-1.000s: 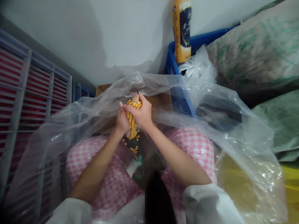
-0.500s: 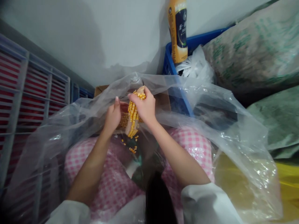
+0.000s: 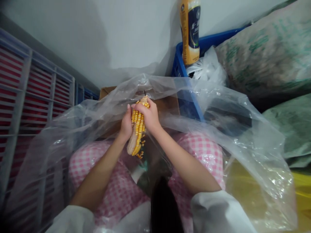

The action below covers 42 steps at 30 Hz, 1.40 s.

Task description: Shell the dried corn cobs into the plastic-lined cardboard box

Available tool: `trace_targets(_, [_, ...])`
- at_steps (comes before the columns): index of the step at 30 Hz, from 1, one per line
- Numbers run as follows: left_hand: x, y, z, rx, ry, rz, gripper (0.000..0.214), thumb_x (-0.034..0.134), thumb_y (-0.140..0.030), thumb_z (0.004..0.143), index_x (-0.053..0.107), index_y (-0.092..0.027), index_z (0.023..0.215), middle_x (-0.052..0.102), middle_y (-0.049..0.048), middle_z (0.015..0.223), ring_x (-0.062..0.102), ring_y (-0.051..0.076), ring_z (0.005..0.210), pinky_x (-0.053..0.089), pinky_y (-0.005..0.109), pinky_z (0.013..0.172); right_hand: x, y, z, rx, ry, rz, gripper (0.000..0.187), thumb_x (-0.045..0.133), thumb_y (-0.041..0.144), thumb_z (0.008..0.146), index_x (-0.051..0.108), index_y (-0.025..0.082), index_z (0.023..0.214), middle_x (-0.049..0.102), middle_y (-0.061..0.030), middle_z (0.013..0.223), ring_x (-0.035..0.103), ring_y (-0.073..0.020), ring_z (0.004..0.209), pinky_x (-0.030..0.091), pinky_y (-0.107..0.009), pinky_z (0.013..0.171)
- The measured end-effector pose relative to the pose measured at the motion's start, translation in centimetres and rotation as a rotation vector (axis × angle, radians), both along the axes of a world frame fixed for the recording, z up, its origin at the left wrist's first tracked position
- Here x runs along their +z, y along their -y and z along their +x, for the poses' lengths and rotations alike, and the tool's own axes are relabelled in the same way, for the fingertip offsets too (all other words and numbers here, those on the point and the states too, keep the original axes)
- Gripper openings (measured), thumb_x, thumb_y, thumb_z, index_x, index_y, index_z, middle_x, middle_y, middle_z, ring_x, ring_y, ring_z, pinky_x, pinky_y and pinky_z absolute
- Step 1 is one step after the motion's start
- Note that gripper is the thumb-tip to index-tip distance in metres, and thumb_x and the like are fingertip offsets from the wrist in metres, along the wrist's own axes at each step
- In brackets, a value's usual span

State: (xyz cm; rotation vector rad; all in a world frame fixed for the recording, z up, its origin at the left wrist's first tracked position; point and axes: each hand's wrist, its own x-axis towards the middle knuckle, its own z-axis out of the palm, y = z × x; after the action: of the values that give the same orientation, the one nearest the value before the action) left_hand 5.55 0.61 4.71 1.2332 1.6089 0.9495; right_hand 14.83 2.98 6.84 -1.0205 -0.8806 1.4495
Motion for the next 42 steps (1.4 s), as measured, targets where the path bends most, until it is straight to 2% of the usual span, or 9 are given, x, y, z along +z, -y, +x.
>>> trace_targets(4, [1.6,-0.7,-1.5,-0.122,-0.143,-0.077,0.067,0.017,-0.062,0.089,0.064,-0.015,0.082,0.064,0.0053,0.067,0.062,0.018,0.069,0.048,0.029,0.067,0.2,-0.5,0.0,-0.048,-0.058,-0.063,0.023,0.060,0.039,0.067,0.048,0.019,0.071,0.045,0.0044,0.062,0.045,-0.0097,0.057,0.035,-0.025,0.057])
trace_targets(8, [2.6,-0.9,-2.4,-0.014,-0.529,0.006,0.061,0.019,-0.056,0.091,0.064,-0.014,0.085,0.068,0.0104,0.080,0.063,0.021,0.081,0.046,0.031,0.076,0.0,-1.2,0.3,-0.231,0.070,-0.102,0.026,0.060,0.042,0.067,0.050,0.019,0.073,0.049,0.0033,0.067,0.048,-0.0109,0.063,0.037,-0.026,0.062])
trace_targets(15, [2.3,0.8,0.8,-0.062,-0.419,0.037,0.070,0.009,-0.058,0.090,0.063,-0.016,0.073,0.067,0.0114,0.075,0.063,0.022,0.077,0.043,0.030,0.068,-0.7,-0.9,0.3,-0.297,0.315,-0.053,0.026,0.060,0.043,0.068,0.049,0.020,0.072,0.051,0.0026,0.069,0.046,-0.0124,0.066,0.036,-0.028,0.064])
trace_targets(22, [1.6,0.3,0.5,-0.008,-0.221,0.002,0.066,0.014,-0.063,0.088,0.045,-0.019,0.049,0.052,0.0036,0.050,0.052,0.015,0.052,0.038,0.027,0.052,-0.5,-0.4,0.0,-0.235,0.201,-0.057,0.026,0.059,0.043,0.068,0.051,0.019,0.068,0.051,0.0025,0.066,0.045,-0.0117,0.062,0.036,-0.027,0.061])
trace_targets(25, [1.7,-0.7,-0.8,-0.048,-0.158,-0.033,0.065,0.014,-0.058,0.090,0.053,-0.018,0.057,0.055,0.0032,0.054,0.053,0.015,0.052,0.042,0.027,0.054,-0.5,-0.4,0.1,-0.219,0.108,-0.076,0.026,0.060,0.043,0.067,0.052,0.019,0.070,0.052,0.0023,0.067,0.047,-0.0117,0.064,0.037,-0.026,0.062])
trace_targets(28, [2.4,-1.4,-2.2,0.001,-0.462,0.055,0.047,0.028,-0.046,0.093,0.063,-0.016,0.084,0.064,0.0065,0.073,0.060,0.019,0.073,0.045,0.030,0.072,-0.7,-0.7,0.3,-0.294,0.088,-0.116,0.027,0.062,0.042,0.066,0.052,0.019,0.074,0.052,0.0027,0.069,0.047,-0.0116,0.065,0.037,-0.026,0.063])
trace_targets(33, [3.8,0.2,-1.6,-0.059,-0.633,0.126,0.042,0.027,-0.037,0.094,0.052,-0.016,0.120,0.067,0.0103,0.100,0.061,0.021,0.094,0.043,0.032,0.084,-1.1,-1.3,0.3,-0.370,0.127,-0.138,0.032,0.062,0.046,0.067,0.052,0.019,0.081,0.053,0.0025,0.074,0.048,-0.0118,0.069,0.038,-0.026,0.067])
trace_targets(37, [3.2,1.7,0.6,-0.214,-0.689,0.120,0.054,0.018,-0.044,0.095,0.061,-0.012,0.097,0.068,0.0150,0.090,0.063,0.024,0.087,0.044,0.031,0.077,-1.5,-1.4,0.2,-0.370,0.168,-0.130,0.032,0.059,0.048,0.069,0.052,0.019,0.080,0.051,0.0025,0.073,0.047,-0.0118,0.068,0.037,-0.026,0.067])
trace_targets(42, [1.6,0.9,0.5,-0.228,-0.620,0.106,0.066,0.009,-0.044,0.095,0.066,-0.013,0.085,0.069,0.0146,0.078,0.065,0.022,0.077,0.043,0.029,0.069,-1.8,-1.3,0.3,-0.455,0.256,-0.125,0.028,0.061,0.044,0.067,0.049,0.019,0.073,0.049,0.0038,0.070,0.044,-0.0111,0.065,0.036,-0.026,0.066])
